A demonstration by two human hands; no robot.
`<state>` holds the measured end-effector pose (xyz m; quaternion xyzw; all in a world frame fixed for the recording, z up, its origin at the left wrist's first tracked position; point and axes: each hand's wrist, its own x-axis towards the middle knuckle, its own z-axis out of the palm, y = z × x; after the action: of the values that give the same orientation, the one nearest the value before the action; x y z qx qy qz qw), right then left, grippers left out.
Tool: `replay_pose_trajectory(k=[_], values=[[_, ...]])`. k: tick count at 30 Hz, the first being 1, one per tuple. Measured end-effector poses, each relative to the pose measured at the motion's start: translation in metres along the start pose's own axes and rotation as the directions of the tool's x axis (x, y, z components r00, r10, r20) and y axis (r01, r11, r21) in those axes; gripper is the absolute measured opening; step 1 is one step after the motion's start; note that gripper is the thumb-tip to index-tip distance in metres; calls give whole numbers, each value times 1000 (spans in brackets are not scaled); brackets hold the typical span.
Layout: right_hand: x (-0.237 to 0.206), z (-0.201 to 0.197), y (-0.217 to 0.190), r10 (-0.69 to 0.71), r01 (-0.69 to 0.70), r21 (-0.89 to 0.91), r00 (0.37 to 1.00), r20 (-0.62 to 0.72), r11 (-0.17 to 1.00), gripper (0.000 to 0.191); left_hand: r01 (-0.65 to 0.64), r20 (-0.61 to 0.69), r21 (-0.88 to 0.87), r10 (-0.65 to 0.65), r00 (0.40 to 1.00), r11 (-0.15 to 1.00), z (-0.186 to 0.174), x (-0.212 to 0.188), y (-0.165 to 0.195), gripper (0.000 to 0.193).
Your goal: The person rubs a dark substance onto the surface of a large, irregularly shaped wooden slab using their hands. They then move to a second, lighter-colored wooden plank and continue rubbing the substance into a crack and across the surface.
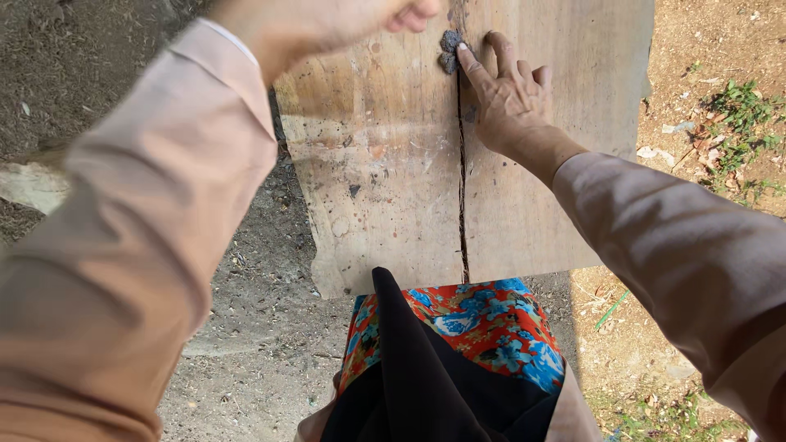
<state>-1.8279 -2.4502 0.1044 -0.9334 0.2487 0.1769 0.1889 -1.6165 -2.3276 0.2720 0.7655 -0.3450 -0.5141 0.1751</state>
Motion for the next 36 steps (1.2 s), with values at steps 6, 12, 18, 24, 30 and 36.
replay_pose_trajectory(k=[6, 12, 18, 24, 30, 36], values=[[-11, 1, -2, 48, -48, 1, 999, -11, 999, 89, 279, 11, 404, -309, 951, 871, 64, 47, -54, 86], [-16, 1, -11, 13, -11, -54, 999, 44, 998, 86, 408, -19, 461, -451, 892, 788, 85, 67, -78, 100], [-3, 15, -16, -59, 55, -202, 998, -14, 978, 87, 422, 1, 494, -486, 874, 760, 90, 87, -88, 97], [6, 31, -9, -43, 36, -239, 999, -22, 970, 54, 441, 18, 538, -533, 846, 719, 88, 93, -82, 96], [-2, 22, -16, -33, 71, -343, 993, 116, 937, 59, 433, 27, 535, -527, 850, 726, 87, 94, -84, 94], [7, -23, -8, 133, -130, -30, 963, 234, 991, 67, 426, 24, 547, -522, 853, 721, 90, 101, -87, 95]])
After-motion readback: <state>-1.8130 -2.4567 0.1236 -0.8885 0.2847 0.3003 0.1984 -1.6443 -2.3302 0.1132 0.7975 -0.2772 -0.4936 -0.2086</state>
